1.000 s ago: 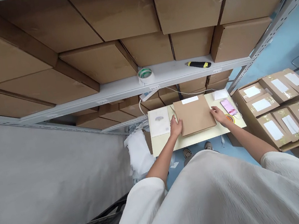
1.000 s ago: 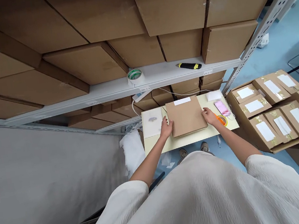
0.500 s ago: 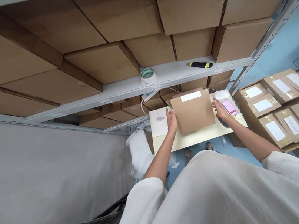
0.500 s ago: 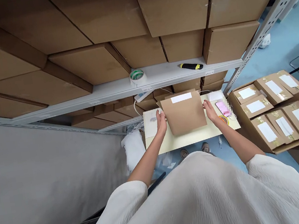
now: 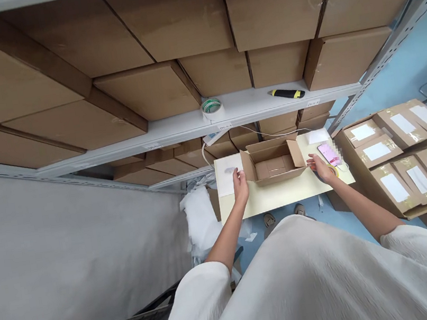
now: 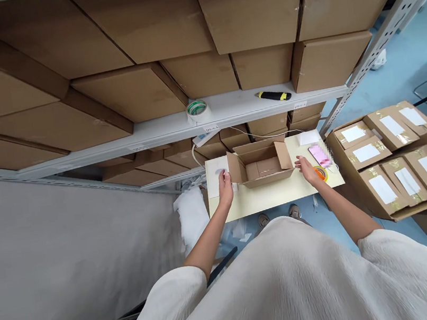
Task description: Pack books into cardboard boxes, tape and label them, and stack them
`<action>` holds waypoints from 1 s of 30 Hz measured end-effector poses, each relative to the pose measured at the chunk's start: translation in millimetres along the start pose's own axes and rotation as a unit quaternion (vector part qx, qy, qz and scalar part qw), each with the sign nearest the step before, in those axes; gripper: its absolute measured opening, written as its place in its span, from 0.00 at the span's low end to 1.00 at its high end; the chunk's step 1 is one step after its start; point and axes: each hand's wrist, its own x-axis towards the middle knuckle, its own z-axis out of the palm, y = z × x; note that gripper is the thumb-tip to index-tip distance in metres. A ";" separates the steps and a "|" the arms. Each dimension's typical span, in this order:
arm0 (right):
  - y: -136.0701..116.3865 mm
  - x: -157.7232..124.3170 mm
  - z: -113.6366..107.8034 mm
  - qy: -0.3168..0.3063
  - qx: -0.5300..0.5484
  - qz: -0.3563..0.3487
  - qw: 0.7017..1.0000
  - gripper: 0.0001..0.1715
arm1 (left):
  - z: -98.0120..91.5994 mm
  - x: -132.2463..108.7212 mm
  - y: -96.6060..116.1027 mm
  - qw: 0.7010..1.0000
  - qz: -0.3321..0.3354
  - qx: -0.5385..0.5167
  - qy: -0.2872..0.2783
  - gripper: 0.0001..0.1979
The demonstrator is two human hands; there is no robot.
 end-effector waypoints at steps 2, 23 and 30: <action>-12.4 5.7 -11.7 0.029 0.044 -0.001 0.999 0.45 | -11.9 1.2 17.2 0.997 0.070 -0.004 0.038 0.29; -86.9 23.2 -22.3 -0.147 -0.318 -0.214 0.912 0.34 | -3.9 3.9 16.7 0.936 0.202 0.194 -0.214 0.31; -63.9 37.5 -27.0 -0.213 -0.350 -0.145 0.901 0.78 | 8.6 2.6 -3.9 0.925 0.246 0.195 -0.214 0.47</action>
